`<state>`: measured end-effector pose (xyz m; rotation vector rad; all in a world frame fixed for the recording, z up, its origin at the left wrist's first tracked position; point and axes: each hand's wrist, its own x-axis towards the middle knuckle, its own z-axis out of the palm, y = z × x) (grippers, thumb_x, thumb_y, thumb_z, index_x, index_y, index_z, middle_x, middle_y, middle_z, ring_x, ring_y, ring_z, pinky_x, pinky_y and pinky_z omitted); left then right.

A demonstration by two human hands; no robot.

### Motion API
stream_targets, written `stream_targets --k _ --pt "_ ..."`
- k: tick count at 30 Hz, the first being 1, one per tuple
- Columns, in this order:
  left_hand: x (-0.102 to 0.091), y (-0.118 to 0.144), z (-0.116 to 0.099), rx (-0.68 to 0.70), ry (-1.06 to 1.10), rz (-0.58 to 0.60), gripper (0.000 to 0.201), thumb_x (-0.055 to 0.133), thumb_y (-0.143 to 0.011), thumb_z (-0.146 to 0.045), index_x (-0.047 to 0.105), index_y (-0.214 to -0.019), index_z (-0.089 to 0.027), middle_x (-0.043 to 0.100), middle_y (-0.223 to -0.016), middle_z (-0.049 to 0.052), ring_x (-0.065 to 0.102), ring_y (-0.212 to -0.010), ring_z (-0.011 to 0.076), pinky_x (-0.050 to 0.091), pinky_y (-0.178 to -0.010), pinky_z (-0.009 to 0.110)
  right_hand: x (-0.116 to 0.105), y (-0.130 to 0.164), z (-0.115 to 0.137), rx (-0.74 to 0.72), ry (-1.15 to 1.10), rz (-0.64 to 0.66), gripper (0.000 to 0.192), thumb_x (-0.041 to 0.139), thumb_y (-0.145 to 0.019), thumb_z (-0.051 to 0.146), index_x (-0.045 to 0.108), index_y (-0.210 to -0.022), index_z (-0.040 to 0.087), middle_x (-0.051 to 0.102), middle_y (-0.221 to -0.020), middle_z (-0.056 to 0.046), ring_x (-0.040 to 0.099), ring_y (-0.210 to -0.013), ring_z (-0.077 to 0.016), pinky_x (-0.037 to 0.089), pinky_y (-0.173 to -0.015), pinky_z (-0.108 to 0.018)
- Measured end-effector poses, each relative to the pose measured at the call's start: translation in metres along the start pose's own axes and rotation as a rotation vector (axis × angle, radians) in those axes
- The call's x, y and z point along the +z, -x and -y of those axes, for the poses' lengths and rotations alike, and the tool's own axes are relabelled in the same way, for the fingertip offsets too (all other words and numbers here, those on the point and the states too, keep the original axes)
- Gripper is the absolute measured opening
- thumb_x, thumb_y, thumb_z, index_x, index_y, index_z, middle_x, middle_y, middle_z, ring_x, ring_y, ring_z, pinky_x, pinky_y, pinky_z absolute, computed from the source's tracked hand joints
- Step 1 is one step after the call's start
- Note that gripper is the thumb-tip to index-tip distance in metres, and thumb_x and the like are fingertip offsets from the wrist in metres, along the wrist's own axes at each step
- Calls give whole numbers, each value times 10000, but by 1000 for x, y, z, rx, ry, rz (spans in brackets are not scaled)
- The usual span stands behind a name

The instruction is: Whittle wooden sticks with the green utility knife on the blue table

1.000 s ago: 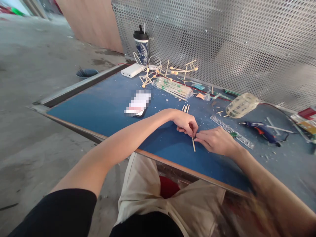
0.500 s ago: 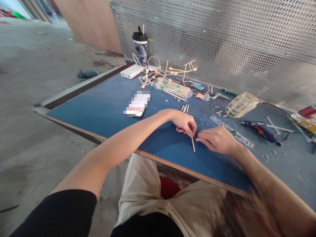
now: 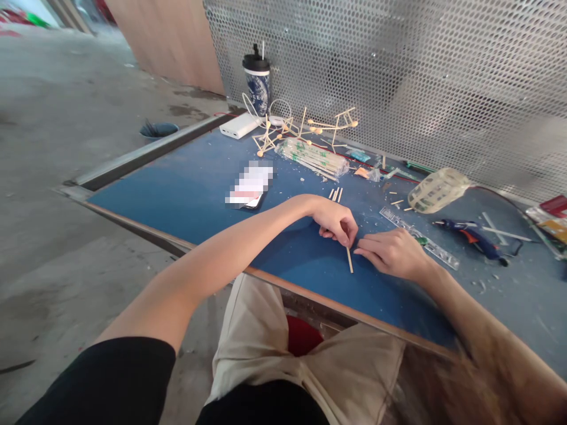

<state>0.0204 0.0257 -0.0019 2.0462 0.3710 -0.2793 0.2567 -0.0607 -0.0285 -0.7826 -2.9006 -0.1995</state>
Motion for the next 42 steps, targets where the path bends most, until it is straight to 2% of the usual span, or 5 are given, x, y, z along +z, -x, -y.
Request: stream_targets --k 12,18,22,29,42 --pt "0 -1 1 -11 10 -1 260 691 -796 -406 716 -959 -205 601 -713 -21 519 -572 102 431 -558 257 -9 -4 8 68 -12 40 370 418 -1074 366 711 -918 204 715 -781 -28 600 -653 -137 252 -591 -330" --pt "0 -1 -1 -15 -9 -8 231 671 -801 -376 727 -940 -201 607 -716 -12 520 -565 104 434 -552 259 -5 -7 20 90 47 19 384 380 -1080 367 704 -943 213 724 -782 -26 594 -648 -136 200 -565 -334" --pt "-1 -1 1 -24 -2 -4 233 667 -811 -382 736 -950 -207 604 -713 -14 526 -565 104 443 -558 257 -3 -9 17 69 14 16 347 385 -1078 356 697 -1004 225 741 -834 -27 621 -689 -139 227 -566 -327" --pt "0 -2 4 -9 8 1 313 688 -822 -456 737 -1002 -205 605 -691 -23 526 -545 106 432 -533 255 -3 -1 1 12 -39 -6 339 410 -1071 332 681 -906 214 690 -763 -17 602 -671 -136 298 -606 -308" --pt "-1 -4 5 7 -19 -12 295 691 -818 -440 756 -984 -205 623 -698 -19 502 -523 93 394 -523 251 -9 -5 16 53 43 36 356 399 -1080 343 683 -913 208 693 -762 -9 591 -646 -127 223 -574 -337"
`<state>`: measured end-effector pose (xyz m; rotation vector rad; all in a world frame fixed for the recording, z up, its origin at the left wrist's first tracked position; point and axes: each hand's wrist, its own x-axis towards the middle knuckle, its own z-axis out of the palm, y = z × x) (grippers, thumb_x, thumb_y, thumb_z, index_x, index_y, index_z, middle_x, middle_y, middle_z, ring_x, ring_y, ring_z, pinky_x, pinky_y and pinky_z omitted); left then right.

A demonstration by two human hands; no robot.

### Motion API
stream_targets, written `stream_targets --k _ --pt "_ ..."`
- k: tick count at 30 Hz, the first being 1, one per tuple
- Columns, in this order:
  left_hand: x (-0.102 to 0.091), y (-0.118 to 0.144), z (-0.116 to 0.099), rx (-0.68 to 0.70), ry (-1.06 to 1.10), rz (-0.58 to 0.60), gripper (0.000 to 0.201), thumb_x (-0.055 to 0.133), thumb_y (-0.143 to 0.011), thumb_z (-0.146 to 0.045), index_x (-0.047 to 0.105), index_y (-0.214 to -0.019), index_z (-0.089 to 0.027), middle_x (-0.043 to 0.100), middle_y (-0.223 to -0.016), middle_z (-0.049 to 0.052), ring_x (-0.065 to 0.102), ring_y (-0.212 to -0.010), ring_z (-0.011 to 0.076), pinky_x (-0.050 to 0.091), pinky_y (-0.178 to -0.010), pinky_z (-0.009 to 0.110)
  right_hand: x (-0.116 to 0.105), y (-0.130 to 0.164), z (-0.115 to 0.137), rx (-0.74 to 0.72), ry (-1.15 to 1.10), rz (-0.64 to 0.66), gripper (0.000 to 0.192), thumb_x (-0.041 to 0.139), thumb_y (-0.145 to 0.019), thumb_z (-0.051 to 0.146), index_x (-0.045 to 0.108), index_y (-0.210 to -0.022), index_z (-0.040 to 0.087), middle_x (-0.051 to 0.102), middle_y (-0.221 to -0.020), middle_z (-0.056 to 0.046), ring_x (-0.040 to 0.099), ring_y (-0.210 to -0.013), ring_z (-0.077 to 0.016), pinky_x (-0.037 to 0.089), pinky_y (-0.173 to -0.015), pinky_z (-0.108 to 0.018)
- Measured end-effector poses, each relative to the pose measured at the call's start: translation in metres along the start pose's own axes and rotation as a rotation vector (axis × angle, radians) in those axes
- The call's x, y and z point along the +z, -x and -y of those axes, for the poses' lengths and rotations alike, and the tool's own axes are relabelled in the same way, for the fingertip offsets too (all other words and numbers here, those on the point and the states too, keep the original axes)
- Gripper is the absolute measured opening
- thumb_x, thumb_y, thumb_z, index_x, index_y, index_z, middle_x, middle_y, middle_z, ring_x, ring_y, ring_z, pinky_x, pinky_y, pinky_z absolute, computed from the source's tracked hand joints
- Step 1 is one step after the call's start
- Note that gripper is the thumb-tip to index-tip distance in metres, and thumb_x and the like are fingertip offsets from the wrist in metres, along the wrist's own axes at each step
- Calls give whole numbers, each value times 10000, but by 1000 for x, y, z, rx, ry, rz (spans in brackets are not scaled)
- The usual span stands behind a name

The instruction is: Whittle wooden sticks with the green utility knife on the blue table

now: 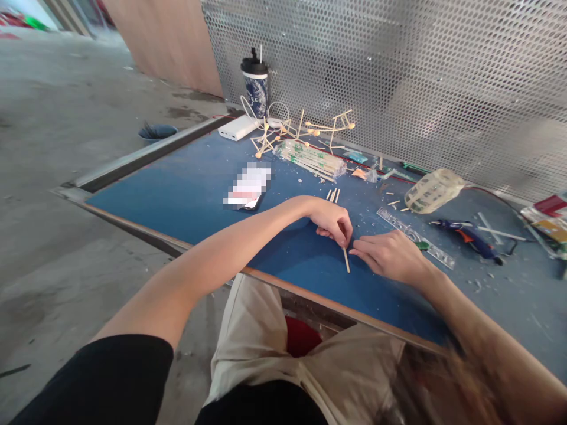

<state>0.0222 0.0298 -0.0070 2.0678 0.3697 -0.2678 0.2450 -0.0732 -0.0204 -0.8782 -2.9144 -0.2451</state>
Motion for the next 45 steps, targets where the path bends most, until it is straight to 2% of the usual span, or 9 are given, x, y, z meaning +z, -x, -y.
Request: stream_targets --k 5,15,20,31,38,45 --pt "-1 1 -2 -21 16 2 264 707 -794 -413 774 -932 -199 597 -652 -21 489 -525 94 403 -541 254 1 -5 9 17 40 4 357 375 -1086 343 690 -990 205 713 -799 -22 597 -649 -128 187 -561 -348" --pt "1 2 -4 -11 17 -7 300 711 -800 -446 776 -967 -205 571 -618 -34 478 -515 102 385 -529 259 7 4 -14 -53 -20 -34 334 414 -1072 341 674 -904 215 678 -759 -13 602 -682 -135 273 -597 -317" --pt "2 3 -7 -29 22 -23 285 733 -770 -438 789 -942 -217 608 -647 -24 478 -521 98 386 -545 259 4 2 -10 -58 -34 -27 325 417 -1070 328 671 -903 213 681 -763 -20 608 -694 -141 278 -600 -310" --pt "1 2 -3 -7 20 -21 316 747 -780 -452 790 -970 -204 596 -623 -25 472 -478 96 372 -526 268 2 2 -10 -43 -24 8 323 422 -1074 330 639 -873 201 664 -755 -26 602 -679 -136 312 -628 -317" --pt "0 2 -1 7 -40 -5 321 678 -845 -457 767 -1017 -202 562 -614 -41 477 -487 101 392 -536 272 0 1 -10 -42 -31 9 315 429 -1070 325 646 -879 201 672 -762 -26 600 -680 -133 307 -630 -318" --pt "1 1 -4 5 -42 -23 274 687 -822 -414 779 -972 -205 576 -617 -35 470 -500 98 385 -538 265 0 -2 0 13 -8 22 344 411 -1076 355 687 -925 216 710 -790 -18 631 -697 -145 260 -587 -325"
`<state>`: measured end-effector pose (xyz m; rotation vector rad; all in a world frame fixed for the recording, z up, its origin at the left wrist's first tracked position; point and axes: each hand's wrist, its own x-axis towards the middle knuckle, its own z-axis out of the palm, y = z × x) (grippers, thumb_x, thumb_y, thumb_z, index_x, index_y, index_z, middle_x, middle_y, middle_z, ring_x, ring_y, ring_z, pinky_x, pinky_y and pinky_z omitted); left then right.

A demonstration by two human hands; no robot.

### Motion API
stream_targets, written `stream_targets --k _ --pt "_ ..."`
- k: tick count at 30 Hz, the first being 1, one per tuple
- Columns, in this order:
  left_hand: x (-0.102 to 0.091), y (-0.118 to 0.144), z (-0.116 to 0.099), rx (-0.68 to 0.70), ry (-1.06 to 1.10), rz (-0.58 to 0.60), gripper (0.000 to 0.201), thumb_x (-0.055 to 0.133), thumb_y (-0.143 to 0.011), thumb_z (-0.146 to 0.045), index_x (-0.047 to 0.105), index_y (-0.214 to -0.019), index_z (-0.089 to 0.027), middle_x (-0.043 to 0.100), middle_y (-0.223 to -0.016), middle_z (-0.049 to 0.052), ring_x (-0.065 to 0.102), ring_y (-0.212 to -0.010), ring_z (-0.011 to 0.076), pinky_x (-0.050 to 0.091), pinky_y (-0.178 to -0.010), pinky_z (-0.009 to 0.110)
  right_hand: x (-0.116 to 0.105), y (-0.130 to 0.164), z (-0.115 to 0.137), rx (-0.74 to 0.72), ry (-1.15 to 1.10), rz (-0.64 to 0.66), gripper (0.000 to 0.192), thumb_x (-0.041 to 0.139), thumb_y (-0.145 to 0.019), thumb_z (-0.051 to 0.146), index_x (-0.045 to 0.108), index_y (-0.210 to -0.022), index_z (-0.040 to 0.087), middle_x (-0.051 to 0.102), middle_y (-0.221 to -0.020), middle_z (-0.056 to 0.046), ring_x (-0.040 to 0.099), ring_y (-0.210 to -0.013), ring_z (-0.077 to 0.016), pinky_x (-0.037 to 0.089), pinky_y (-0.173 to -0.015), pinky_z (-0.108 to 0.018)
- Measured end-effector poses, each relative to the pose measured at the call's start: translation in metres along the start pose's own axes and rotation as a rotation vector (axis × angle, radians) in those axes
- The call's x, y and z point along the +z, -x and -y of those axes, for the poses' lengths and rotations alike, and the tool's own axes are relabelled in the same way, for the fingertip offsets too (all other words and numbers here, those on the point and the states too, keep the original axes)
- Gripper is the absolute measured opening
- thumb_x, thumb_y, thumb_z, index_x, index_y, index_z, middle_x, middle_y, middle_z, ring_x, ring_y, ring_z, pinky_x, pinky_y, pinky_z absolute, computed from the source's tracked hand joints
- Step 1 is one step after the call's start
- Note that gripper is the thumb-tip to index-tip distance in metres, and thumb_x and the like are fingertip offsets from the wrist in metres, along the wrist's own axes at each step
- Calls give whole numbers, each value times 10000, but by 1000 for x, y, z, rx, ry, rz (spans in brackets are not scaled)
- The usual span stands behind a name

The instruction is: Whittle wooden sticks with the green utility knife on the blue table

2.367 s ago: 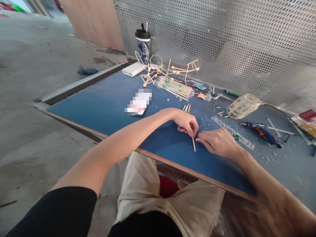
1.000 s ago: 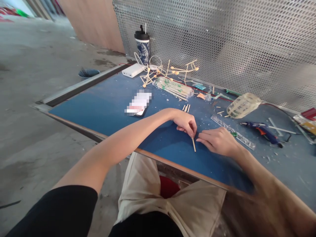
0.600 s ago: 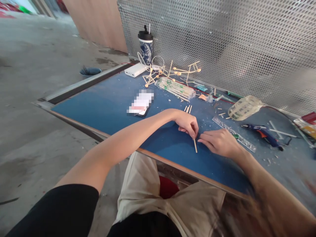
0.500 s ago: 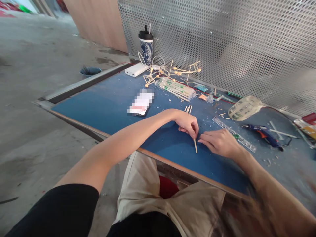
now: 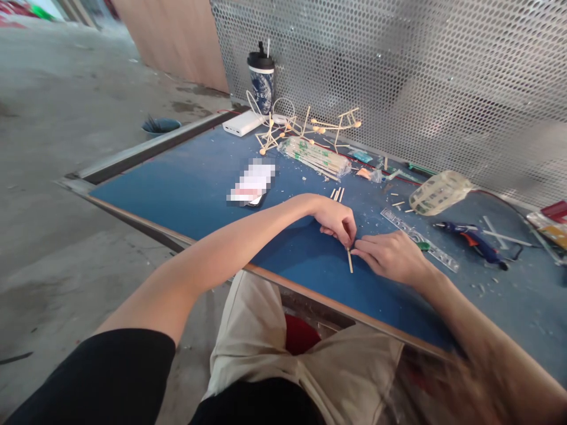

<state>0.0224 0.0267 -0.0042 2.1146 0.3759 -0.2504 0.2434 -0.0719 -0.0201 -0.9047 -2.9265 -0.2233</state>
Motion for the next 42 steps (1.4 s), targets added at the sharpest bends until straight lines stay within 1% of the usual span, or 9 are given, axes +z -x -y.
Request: stream_targets --k 4,8,11,14,19,22,27,34,42 --pt "0 0 2 -3 27 2 272 689 -825 -423 766 -975 -210 613 -670 -26 498 -508 94 396 -516 249 4 2 -11 -1 -56 -51 331 427 -1067 375 688 -920 234 731 -799 -12 666 -718 -151 319 -604 -299" --pt "-2 4 4 35 70 -63 285 675 -848 -421 745 -989 -184 630 -695 -4 552 -538 104 440 -519 238 6 9 -30 217 -51 -217 278 482 -1042 392 693 -955 233 767 -873 -14 700 -750 -162 378 -636 -286" --pt "-3 8 4 140 54 -266 249 660 -870 -379 734 -973 -166 676 -769 33 596 -585 108 464 -539 231 5 11 -37 421 -35 -301 250 520 -1020 430 686 -1041 245 785 -968 -15 717 -797 -183 400 -636 -288" --pt "-2 10 1 243 13 -541 238 640 -902 -376 718 -939 -154 672 -738 36 597 -571 101 462 -541 227 3 8 -37 534 -73 -248 236 557 -993 454 664 -1098 271 782 -975 0 716 -806 -202 427 -646 -301" --pt "2 8 -1 256 -70 -789 254 604 -943 -386 705 -947 -153 675 -702 18 571 -497 77 431 -516 214 1 5 -39 443 -137 -350 336 355 -1058 349 656 -1141 226 749 -1062 -81 682 -992 -253 489 -889 -393" --pt "5 3 -2 253 -81 -812 282 564 -973 -409 695 -1000 -162 733 -796 29 569 -470 65 442 -525 216 -1 6 -39 412 -143 -449 354 385 -1047 384 650 -1216 221 747 -1056 -93 679 -990 -274 498 -924 -442" --pt "10 -1 -7 256 -147 -795 301 512 -1001 -427 682 -1047 -183 778 -945 30 582 -485 56 453 -578 220 3 6 -36 398 -156 -386 395 388 -1042 421 712 -1160 229 767 -959 -118 704 -850 -282 542 -826 -449" --pt "10 -2 -9 143 -633 -768 274 481 -1002 -349 707 -906 -228 720 -684 -23 586 -566 116 331 -573 273 9 5 -36 324 -117 -354 383 386 -1048 389 728 -1110 229 775 -1076 -129 717 -956 -300 556 -887 -463" --pt "14 -3 -15 59 -766 -690 345 410 -1026 -334 695 -863 -227 739 -766 -2 641 -663 141 329 -584 295 5 4 -34 327 -216 -237 425 317 -1066 398 700 -1078 215 755 -919 -112 694 -811 -269 528 -742 -402"
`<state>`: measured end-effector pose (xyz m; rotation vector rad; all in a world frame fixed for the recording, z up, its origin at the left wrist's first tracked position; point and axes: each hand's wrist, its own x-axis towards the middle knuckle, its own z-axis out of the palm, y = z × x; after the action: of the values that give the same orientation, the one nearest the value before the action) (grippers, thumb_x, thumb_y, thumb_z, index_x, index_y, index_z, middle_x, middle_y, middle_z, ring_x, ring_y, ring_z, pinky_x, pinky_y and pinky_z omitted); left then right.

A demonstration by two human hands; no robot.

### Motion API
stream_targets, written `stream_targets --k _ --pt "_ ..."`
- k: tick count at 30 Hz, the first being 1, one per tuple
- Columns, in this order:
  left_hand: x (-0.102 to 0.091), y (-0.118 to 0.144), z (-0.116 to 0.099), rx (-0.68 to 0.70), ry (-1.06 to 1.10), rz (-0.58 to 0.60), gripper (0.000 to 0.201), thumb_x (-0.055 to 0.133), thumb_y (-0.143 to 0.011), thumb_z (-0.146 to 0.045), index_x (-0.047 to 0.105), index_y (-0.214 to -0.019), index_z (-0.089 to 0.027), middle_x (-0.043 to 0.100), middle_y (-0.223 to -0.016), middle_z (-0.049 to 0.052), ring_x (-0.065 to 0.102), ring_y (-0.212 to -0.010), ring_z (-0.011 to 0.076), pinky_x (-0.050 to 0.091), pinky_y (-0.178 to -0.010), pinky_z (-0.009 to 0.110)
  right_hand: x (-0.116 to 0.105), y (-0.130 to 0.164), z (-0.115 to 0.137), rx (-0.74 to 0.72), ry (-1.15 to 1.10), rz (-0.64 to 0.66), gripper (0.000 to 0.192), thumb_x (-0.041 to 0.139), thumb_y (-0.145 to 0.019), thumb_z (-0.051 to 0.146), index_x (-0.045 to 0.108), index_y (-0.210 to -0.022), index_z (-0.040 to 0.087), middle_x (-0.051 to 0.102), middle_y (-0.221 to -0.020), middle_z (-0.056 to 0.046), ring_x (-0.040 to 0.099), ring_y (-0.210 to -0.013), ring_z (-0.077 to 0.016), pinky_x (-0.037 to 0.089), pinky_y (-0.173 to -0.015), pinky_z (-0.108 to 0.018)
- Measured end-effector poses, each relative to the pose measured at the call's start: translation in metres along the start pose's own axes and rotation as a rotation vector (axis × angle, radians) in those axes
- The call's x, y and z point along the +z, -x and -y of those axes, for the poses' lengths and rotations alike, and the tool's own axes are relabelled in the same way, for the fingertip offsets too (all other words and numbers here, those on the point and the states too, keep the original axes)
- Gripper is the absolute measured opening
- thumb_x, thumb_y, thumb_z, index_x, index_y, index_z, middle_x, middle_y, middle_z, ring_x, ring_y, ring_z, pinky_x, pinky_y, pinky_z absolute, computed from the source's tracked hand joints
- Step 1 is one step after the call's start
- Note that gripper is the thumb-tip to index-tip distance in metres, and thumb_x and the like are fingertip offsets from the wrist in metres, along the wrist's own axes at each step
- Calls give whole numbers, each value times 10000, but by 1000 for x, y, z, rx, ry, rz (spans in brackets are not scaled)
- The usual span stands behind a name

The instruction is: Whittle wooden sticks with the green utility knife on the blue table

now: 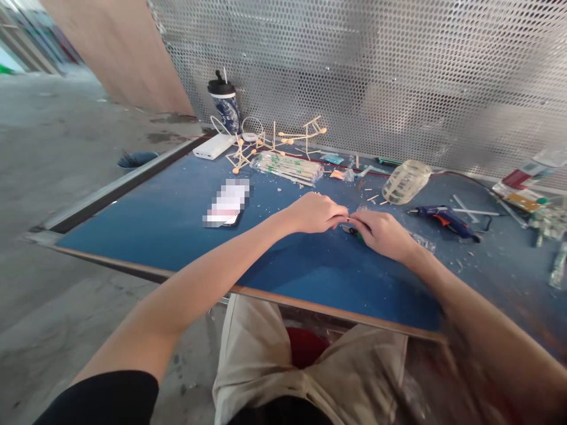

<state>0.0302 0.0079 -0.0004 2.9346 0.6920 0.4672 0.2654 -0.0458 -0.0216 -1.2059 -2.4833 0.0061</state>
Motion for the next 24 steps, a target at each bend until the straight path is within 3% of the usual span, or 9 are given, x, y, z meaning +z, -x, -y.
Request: stream_targets --k 6,11,16,24 --pt "-2 0 -3 45 166 81 350 443 -1009 -279 723 -805 -228 749 -745 -17 634 -649 121 366 -626 269 -9 3 -6 -92 -110 123 427 289 -1064 376 695 -1044 245 733 -914 -111 673 -869 -267 508 -802 -403" --pt "-4 0 -5 104 389 88 365 443 -1005 -242 692 -741 -197 706 -671 -4 596 -562 102 417 -631 262 -18 5 -11 -79 -213 209 415 308 -1063 410 690 -1063 248 738 -1003 -92 657 -935 -237 502 -873 -380" --pt "-7 0 -9 128 552 139 322 433 -1002 -203 706 -834 -171 720 -701 30 643 -586 109 480 -651 257 -19 5 -15 -116 -298 217 363 363 -1054 425 676 -1007 246 726 -934 -51 649 -851 -198 494 -796 -336" --pt "-1 0 -3 91 635 174 299 451 -1010 -263 703 -885 -164 723 -742 25 644 -572 90 483 -635 227 -17 4 -15 -126 -332 217 327 374 -1057 393 654 -994 237 701 -870 -22 626 -779 -164 473 -738 -287"
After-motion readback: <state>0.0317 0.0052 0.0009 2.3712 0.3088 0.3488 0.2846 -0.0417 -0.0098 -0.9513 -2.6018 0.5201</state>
